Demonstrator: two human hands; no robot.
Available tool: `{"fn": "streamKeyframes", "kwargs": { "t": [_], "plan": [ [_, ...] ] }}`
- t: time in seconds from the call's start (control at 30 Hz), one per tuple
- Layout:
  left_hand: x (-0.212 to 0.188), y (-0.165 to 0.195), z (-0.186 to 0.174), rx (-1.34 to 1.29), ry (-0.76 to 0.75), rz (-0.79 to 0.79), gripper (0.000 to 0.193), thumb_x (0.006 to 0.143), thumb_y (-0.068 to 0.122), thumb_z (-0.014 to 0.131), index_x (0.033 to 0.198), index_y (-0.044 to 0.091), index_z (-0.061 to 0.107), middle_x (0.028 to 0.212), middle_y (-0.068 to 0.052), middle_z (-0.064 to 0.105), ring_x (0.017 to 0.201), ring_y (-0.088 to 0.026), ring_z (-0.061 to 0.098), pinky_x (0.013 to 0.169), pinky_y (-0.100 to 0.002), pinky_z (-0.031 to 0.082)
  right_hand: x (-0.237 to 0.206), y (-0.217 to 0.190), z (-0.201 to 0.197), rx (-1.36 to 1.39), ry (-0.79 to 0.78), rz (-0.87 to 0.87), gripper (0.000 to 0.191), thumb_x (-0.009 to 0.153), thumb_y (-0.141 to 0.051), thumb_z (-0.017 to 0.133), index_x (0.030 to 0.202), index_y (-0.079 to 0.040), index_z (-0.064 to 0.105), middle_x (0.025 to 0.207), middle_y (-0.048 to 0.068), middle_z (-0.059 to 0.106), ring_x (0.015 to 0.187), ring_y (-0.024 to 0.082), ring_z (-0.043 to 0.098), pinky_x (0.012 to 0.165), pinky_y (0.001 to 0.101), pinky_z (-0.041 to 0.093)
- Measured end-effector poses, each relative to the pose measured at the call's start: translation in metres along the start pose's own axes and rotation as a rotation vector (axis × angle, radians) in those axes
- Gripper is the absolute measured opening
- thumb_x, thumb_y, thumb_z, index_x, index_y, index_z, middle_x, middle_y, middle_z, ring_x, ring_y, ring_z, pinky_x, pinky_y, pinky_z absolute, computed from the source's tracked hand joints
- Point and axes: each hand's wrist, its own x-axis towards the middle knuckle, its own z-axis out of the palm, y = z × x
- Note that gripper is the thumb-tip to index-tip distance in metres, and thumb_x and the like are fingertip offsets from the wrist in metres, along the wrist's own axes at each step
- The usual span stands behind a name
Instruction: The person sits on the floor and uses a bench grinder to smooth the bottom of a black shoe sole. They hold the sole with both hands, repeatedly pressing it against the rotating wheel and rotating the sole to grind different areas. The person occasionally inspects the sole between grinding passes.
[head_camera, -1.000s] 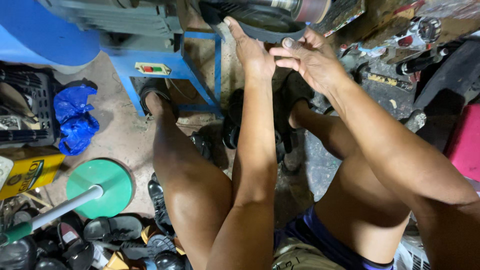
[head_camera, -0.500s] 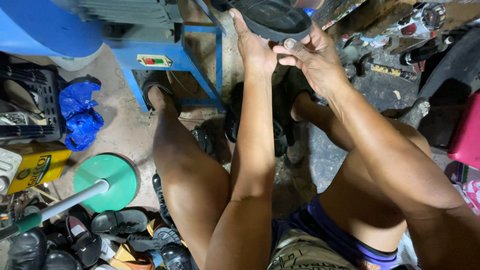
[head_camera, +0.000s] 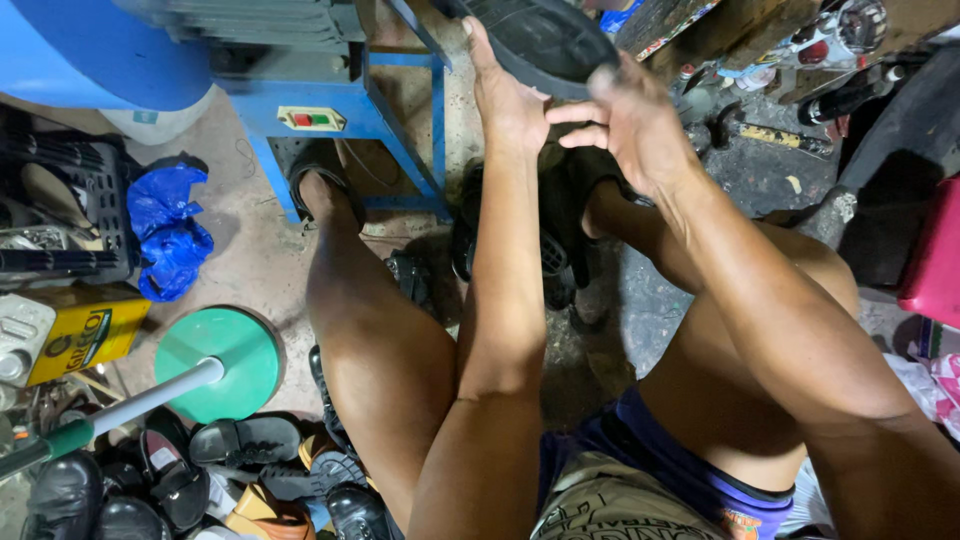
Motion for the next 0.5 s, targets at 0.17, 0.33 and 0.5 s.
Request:
{"fn": "streamKeyframes", "kwargs": {
  "t": [0.17, 0.33, 0.5],
  "plan": [
    [0.007, -0.008, -0.003, 0.034, 0.039, 0.081, 0.080, 0.098, 0.065, 0.052, 0.149, 0.005, 0.044, 0.148, -0.014, 0.052, 0.136, -0.032, 0.048, 0.113, -0.047, 0.038, 0.019, 0.003, -0.016, 0.053, 0.010, 0.115, 0.045, 0.108, -0.031, 0.052, 0.135, 0.004, 0.056, 0.118, 0.018, 0.073, 0.085, 0.024, 0.072, 0.074, 0.0343, 0.063],
    [0.019, -0.006, -0.001, -0.002, 0.111, 0.068, 0.079, 0.100, 0.064, 0.049, 0.149, 0.003, 0.044, 0.148, -0.014, 0.053, 0.135, -0.030, 0.048, 0.114, -0.043, 0.035, 0.042, 0.011, -0.028, 0.104, 0.054, 0.094, 0.029, 0.107, -0.020, 0.056, 0.124, 0.003, 0.055, 0.110, 0.019, 0.072, 0.081, 0.026, 0.073, 0.072, 0.0370, 0.064],
    [0.026, -0.005, 0.000, -0.038, 0.082, 0.069, 0.078, 0.100, 0.064, 0.049, 0.149, 0.003, 0.044, 0.147, -0.012, 0.052, 0.133, -0.029, 0.049, 0.112, -0.045, 0.038, 0.047, 0.006, -0.026, 0.142, 0.033, 0.052, 0.025, 0.108, -0.014, 0.055, 0.123, 0.006, 0.056, 0.106, 0.022, 0.074, 0.079, 0.027, 0.074, 0.071, 0.0370, 0.064]
  ]
}}
